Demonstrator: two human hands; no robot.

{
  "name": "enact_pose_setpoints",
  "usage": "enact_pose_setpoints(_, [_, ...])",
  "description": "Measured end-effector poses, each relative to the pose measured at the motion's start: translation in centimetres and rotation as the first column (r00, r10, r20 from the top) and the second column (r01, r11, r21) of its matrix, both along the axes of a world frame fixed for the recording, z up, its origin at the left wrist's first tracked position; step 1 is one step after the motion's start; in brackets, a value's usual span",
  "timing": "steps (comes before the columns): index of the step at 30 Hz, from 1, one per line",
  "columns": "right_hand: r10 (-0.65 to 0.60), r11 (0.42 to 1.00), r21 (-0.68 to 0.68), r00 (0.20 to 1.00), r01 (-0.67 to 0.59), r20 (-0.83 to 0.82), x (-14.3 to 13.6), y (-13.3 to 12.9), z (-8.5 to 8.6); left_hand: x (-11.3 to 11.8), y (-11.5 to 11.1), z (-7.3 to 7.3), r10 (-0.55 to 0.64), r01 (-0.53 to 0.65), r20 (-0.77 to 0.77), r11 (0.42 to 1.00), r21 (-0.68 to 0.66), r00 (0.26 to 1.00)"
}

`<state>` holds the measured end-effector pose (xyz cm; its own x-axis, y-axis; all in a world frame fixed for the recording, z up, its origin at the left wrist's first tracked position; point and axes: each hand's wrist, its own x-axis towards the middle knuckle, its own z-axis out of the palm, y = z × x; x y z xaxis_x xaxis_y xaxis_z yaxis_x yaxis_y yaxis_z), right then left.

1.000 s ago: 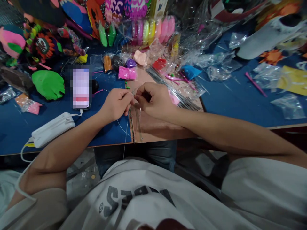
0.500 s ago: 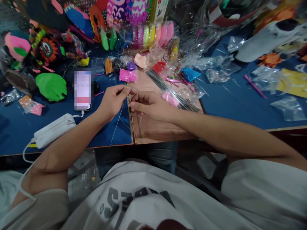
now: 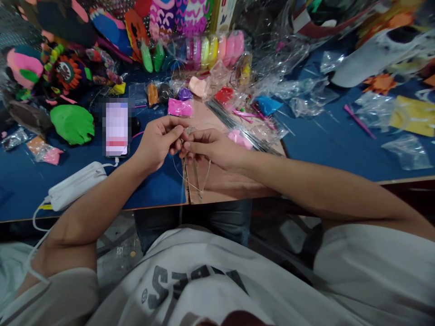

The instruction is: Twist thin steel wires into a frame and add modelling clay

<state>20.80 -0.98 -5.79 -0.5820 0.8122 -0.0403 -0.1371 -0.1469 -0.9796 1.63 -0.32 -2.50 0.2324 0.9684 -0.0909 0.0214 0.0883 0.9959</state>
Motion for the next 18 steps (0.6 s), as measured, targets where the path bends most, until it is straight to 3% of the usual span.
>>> enact_pose_setpoints(8, [-0.079,0.989,-0.132,0.99,0.063,-0.12,-0.32,0.16,-0.1,-0.01,-0.05,0.39,-0.008,0.008,0.004,0.999,-0.036,1.0])
enact_pose_setpoints(14, [-0.11,0.993,0.039,0.994,0.111,-0.012,-0.09,0.72,-0.97,-0.02,-0.15,0.27,-0.011,0.012,-0.066,1.0,0.018,0.998])
enact_pose_setpoints(18, [-0.131,0.964,0.243,0.989,0.111,0.069,0.31,0.93,-0.88,-0.33,-0.01,0.15,0.027,-0.022,-0.12,0.999,0.037,0.992])
